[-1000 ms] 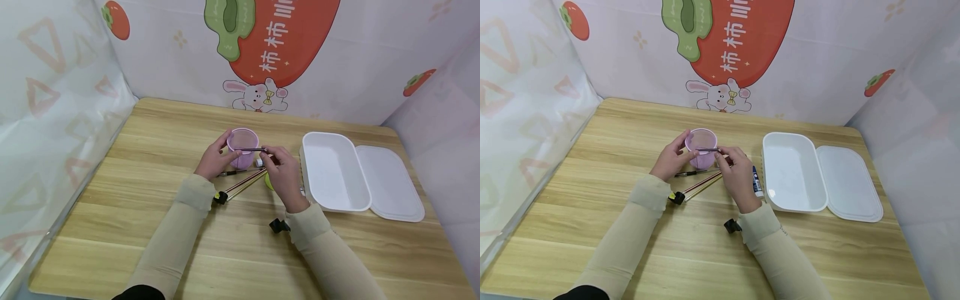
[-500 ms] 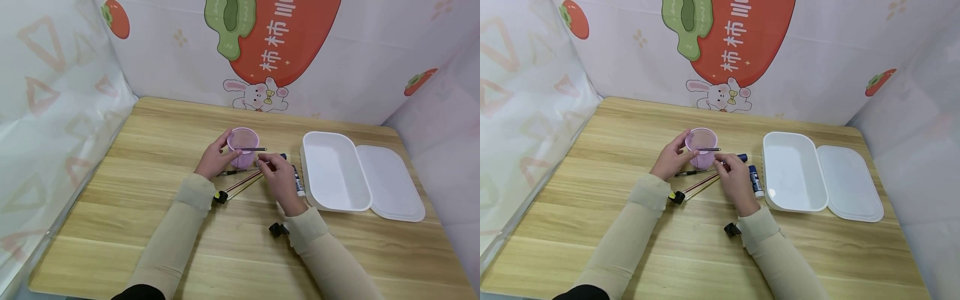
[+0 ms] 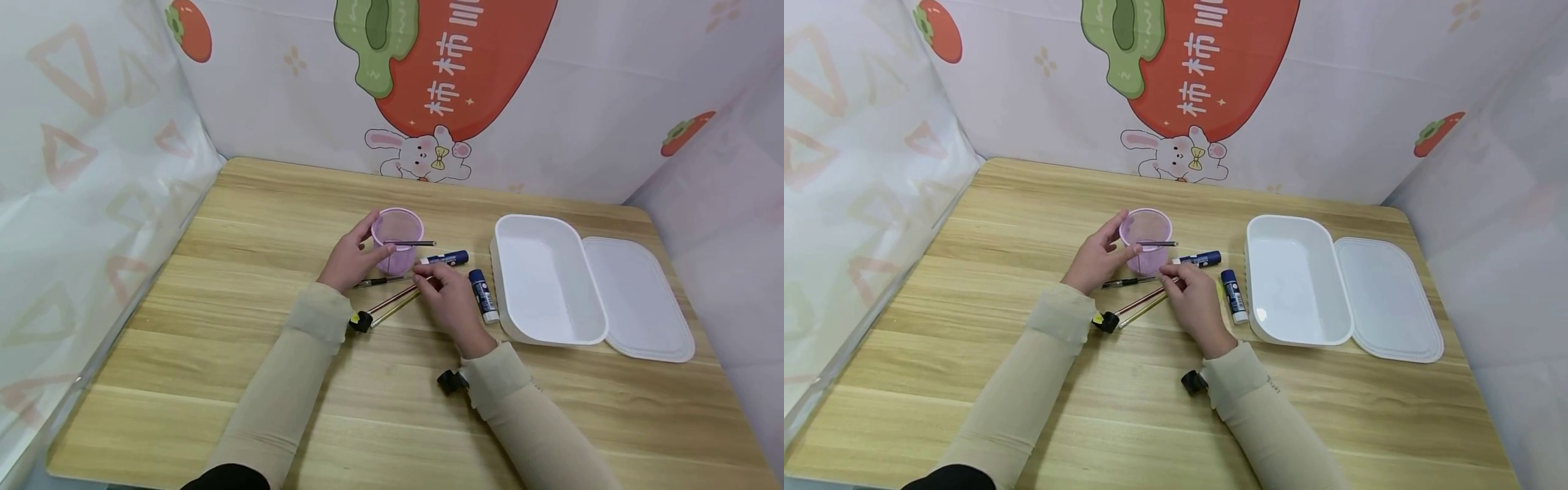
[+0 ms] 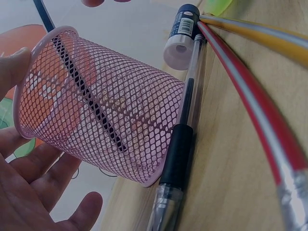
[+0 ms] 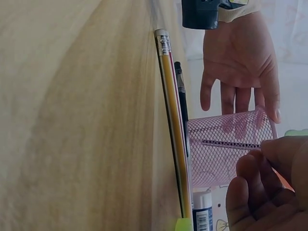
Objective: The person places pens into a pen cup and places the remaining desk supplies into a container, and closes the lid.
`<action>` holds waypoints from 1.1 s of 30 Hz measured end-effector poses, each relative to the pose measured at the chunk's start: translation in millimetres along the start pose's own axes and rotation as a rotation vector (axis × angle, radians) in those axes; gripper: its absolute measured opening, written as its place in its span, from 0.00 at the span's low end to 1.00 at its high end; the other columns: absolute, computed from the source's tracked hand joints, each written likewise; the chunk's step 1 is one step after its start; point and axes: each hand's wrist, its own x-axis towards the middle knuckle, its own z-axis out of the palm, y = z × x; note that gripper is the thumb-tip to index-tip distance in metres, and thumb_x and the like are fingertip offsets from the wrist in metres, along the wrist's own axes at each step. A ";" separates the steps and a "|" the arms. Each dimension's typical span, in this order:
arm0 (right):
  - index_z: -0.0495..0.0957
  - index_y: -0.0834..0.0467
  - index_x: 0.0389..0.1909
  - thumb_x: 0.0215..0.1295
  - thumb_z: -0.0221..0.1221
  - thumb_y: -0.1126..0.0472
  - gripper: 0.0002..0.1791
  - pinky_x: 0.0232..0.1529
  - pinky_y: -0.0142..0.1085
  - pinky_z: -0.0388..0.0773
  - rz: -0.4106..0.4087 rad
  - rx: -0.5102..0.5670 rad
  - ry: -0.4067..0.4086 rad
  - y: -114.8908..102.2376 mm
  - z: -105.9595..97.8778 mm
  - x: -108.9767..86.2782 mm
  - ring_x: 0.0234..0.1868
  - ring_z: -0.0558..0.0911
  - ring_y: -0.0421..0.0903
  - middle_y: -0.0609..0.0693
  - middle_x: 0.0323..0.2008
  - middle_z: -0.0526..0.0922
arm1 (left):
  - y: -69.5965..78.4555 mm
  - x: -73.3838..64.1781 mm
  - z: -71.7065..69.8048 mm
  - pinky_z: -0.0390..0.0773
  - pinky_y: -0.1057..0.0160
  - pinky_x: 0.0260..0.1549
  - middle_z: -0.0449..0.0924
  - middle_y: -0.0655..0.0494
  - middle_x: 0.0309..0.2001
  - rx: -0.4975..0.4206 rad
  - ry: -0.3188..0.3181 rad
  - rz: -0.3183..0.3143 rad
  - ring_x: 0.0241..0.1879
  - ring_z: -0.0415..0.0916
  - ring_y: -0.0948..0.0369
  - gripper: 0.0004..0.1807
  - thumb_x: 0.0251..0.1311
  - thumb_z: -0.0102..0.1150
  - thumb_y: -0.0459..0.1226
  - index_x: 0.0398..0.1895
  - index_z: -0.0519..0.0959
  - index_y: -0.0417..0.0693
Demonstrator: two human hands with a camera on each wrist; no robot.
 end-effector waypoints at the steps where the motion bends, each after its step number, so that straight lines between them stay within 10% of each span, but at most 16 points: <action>1: 0.83 0.51 0.40 0.63 0.59 0.56 0.08 0.29 0.32 0.75 -0.005 -0.006 0.003 0.3 0.5 0.0 0.31 0.76 0.39 0.43 0.34 0.81 | 0.1 0.3 -0.1 0.63 0.52 0.60 0.57 0.68 0.68 -0.003 0.000 -0.001 0.64 0.60 0.56 0.43 0.50 0.62 0.59 0.69 0.54 0.74; 33: 0.82 0.53 0.41 0.60 0.61 0.65 0.09 0.37 0.35 0.76 0.033 -0.005 -0.219 11.8 13.8 -1.1 0.35 0.78 0.39 0.42 0.36 0.82 | -3.8 3.8 -0.2 0.64 0.54 0.60 0.58 0.67 0.68 0.004 -0.007 0.012 0.64 0.61 0.58 0.46 0.50 0.62 0.59 0.71 0.54 0.65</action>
